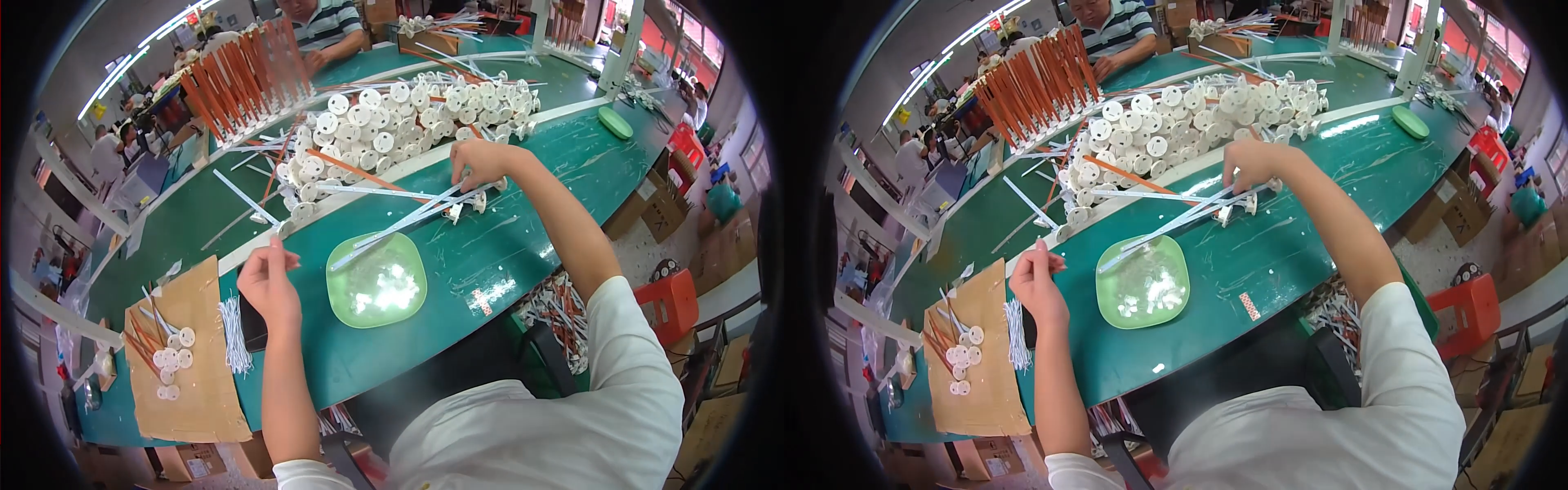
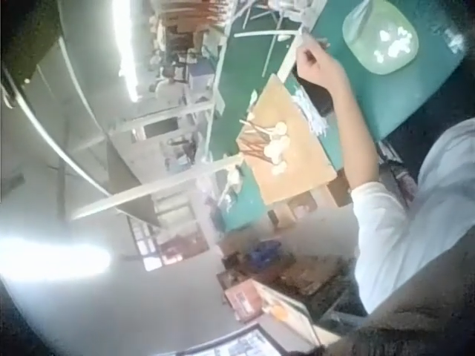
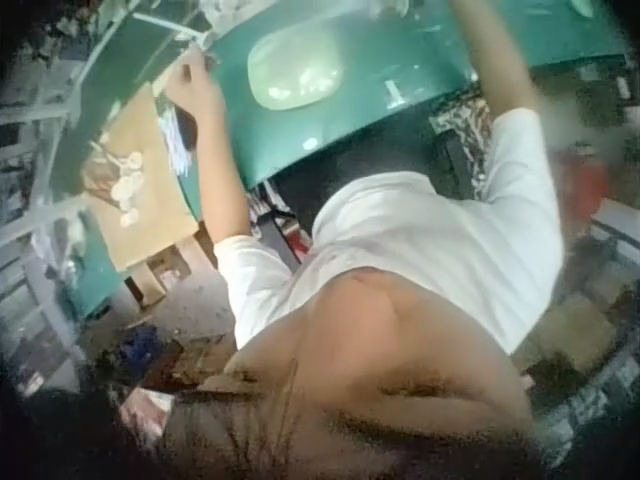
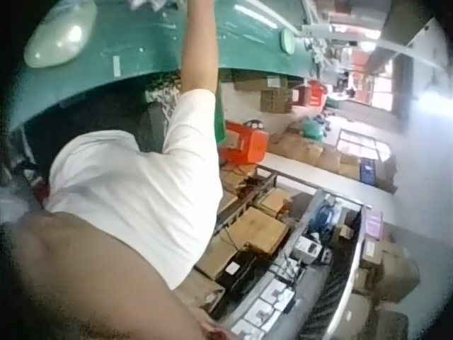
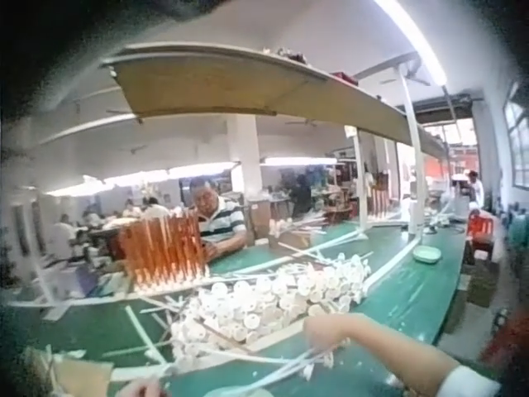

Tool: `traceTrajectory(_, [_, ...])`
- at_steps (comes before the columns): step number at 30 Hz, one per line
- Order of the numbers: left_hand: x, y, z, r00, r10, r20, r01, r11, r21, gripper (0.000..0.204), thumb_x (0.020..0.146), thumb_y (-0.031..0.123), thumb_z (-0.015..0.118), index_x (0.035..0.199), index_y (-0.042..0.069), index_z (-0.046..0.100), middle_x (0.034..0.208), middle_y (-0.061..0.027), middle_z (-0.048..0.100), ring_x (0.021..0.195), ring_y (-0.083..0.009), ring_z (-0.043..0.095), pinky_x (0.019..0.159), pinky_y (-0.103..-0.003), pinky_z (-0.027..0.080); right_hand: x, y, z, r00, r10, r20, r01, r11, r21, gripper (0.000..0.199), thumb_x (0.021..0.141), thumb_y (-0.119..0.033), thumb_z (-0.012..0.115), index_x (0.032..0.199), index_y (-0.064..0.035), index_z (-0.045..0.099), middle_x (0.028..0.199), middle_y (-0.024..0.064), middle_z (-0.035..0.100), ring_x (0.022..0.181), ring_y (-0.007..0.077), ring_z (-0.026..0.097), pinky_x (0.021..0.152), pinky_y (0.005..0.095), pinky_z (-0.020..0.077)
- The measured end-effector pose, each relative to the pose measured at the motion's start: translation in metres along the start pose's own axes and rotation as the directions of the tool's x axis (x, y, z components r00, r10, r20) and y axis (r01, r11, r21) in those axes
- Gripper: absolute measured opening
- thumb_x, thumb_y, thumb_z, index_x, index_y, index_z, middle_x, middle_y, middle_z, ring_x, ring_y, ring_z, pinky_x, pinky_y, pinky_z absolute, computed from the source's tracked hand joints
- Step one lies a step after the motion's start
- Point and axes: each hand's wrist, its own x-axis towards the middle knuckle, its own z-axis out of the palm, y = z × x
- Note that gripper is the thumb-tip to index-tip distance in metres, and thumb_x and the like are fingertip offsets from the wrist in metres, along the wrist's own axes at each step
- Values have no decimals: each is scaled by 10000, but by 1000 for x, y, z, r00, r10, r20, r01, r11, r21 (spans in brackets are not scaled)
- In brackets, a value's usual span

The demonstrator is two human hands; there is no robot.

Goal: Manually assembling plastic brackets and electronic components for lighting fixtures at a production workstation.

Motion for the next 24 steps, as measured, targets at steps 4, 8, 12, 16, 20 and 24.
traceTrajectory(4, [-6, 2, 4, 998, 49, 25, -49, 999, -18, 269, 940, 155, 659, 719, 4, 630, 646, -32, 633, 600, -82, 569, 594, -229, 453, 9, -4, -26, 997, 69, -30, -70, 997, -42, 222, 629, -115, 810, 841, -76, 762, 947, 116, 677, 964, 278, 634, 867, 385, 497])
traceTrajectory(8, [-6, 0, -1, 979, 191, 72, -199, 970, 141, 252, 940, 126, 652, 729, -9, 623, 657, -38, 626, 590, -93, 567, 579, -226, 444, -9, -15, -57, 966, 33, -255, -89, 973, -212, 170, 636, -79, 790, 792, -43, 730, 814, 93, 681, 824, 253, 660, 767, 385, 522])
traceTrajectory(12, [-8, 15, 2, 899, 406, 164, -437, 852, 288, 228, 883, 77, 691, 692, -26, 622, 627, -55, 623, 565, -102, 565, 550, -237, 423, -30, -33, -87, 854, -100, -511, -141, 900, -413, 156, 658, -67, 774, 807, -40, 733, 786, 101, 681, 727, 225, 660, 665, 342, 522])
traceTrajectory(16, [-13, 24, 8, 853, 475, 218, -521, 805, 283, 164, 821, 27, 724, 694, -39, 643, 624, -76, 636, 563, -112, 579, 549, -251, 442, -36, -73, -81, 751, 347, -562, -205, 931, 300, 149, 724, -83, 774, 852, -17, 736, 759, 67, 712, 645, 124, 642, 618, 269, 495])
traceTrajectory(20, [-23, 18, 17, 890, 242, 388, -290, 954, 71, 213, 813, -13, 714, 1024, -30, 692, 914, -125, 716, 777, -148, 680, 746, -274, 535, -1, -147, -7, 924, 306, -228, 132, 304, 943, 140, 751, -75, 787, 837, 9, 715, 787, 83, 709, 706, 131, 665, 641, 260, 509])
traceTrajectory(24, [-28, 15, 19, 806, -21, 592, 112, 987, -118, 476, 861, -7, 683, 1320, -31, 559, 1181, -153, 666, 1023, -183, 659, 913, -316, 516, 22, -203, 17, 979, 192, -71, 70, 15, 997, 130, 782, -61, 781, 849, 14, 699, 822, 86, 708, 722, 128, 662, 656, 250, 501])
